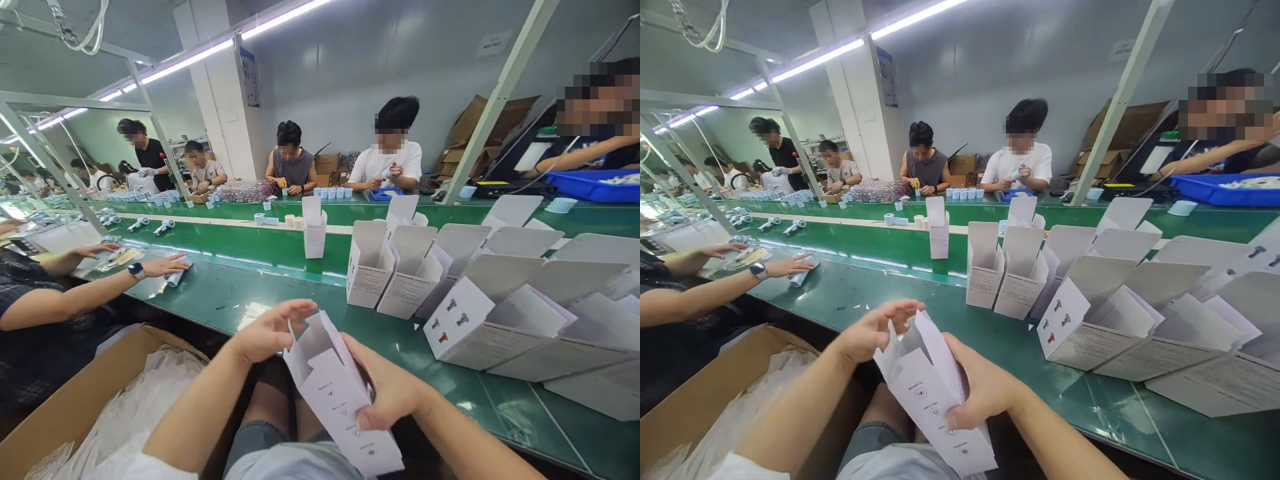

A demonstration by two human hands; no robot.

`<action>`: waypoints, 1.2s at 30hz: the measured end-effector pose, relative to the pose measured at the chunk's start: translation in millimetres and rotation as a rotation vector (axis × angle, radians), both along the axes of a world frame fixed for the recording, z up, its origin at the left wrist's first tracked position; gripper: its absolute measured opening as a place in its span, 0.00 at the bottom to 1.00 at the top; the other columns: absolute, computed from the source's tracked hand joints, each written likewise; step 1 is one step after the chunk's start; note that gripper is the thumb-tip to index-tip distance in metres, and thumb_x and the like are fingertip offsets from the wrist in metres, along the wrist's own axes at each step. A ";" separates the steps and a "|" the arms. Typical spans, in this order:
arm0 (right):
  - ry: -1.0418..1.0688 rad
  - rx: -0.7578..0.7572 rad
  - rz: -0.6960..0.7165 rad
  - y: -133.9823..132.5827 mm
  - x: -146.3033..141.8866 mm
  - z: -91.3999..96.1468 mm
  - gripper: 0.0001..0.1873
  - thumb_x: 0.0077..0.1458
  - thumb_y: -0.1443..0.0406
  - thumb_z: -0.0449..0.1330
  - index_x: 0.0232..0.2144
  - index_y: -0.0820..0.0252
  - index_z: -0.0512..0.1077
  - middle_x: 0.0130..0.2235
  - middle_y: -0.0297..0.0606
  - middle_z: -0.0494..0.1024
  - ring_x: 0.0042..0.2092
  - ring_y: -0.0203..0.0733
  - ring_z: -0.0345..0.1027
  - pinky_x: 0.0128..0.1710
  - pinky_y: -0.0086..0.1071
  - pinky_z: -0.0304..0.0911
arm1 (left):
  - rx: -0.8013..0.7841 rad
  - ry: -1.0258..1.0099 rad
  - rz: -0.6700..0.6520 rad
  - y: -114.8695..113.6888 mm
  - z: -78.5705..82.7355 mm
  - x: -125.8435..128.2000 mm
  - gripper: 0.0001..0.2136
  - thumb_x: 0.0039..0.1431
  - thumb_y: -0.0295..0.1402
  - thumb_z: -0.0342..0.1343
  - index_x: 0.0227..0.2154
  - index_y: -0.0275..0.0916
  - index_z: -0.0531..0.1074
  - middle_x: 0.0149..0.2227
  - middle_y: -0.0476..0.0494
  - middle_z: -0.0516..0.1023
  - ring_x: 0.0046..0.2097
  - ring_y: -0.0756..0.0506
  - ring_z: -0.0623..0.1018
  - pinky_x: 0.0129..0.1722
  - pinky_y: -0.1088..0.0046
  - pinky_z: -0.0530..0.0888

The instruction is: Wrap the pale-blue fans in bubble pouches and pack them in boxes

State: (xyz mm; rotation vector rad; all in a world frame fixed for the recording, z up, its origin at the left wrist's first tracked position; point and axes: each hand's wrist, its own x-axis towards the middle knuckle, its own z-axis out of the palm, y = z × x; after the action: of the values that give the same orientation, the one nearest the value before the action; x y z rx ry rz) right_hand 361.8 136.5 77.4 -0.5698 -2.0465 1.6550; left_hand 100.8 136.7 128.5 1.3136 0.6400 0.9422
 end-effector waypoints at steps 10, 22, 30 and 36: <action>-0.161 0.623 -0.469 -46.9 -12.7 21.8 0.46 0.51 0.59 0.67 0.65 0.46 0.47 0.68 0.52 0.48 0.64 0.60 0.56 0.58 0.54 0.60 | -0.423 -0.242 0.420 -33.0 -17.0 57.2 0.25 0.42 0.39 0.73 0.46 0.40 0.78 0.50 0.37 0.80 0.49 0.39 0.78 0.49 0.63 0.72; -0.073 0.447 -0.350 -43.4 -5.7 62.2 0.23 0.37 0.71 0.68 0.36 0.54 0.64 0.49 0.41 0.67 0.42 0.43 0.69 0.39 0.33 0.68 | -0.316 -0.303 -0.040 -32.2 -22.5 45.9 0.34 0.46 0.43 0.70 0.58 0.50 0.69 0.50 0.43 0.78 0.48 0.41 0.78 0.47 0.67 0.72; 0.010 0.341 -0.257 -25.8 9.6 61.7 0.28 0.41 0.58 0.73 0.42 0.55 0.67 0.47 0.39 0.68 0.42 0.42 0.69 0.41 0.34 0.68 | -0.302 -0.330 0.080 -44.7 -10.2 58.1 0.30 0.51 0.49 0.65 0.57 0.51 0.69 0.58 0.45 0.73 0.56 0.39 0.74 0.53 0.61 0.72; -0.085 0.486 -0.219 -11.6 4.3 66.8 0.28 0.42 0.53 0.72 0.43 0.56 0.69 0.43 0.35 0.70 0.39 0.38 0.68 0.39 0.31 0.68 | -0.259 -0.241 0.211 -37.8 -9.5 56.3 0.29 0.55 0.40 0.64 0.60 0.56 0.64 0.53 0.49 0.75 0.55 0.40 0.76 0.54 0.57 0.73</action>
State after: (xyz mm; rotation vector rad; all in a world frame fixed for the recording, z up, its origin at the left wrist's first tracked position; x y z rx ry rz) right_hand 366.1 124.8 144.1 -0.6671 -2.2453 0.9752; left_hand 157.2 98.9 119.0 0.8993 0.6951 1.1281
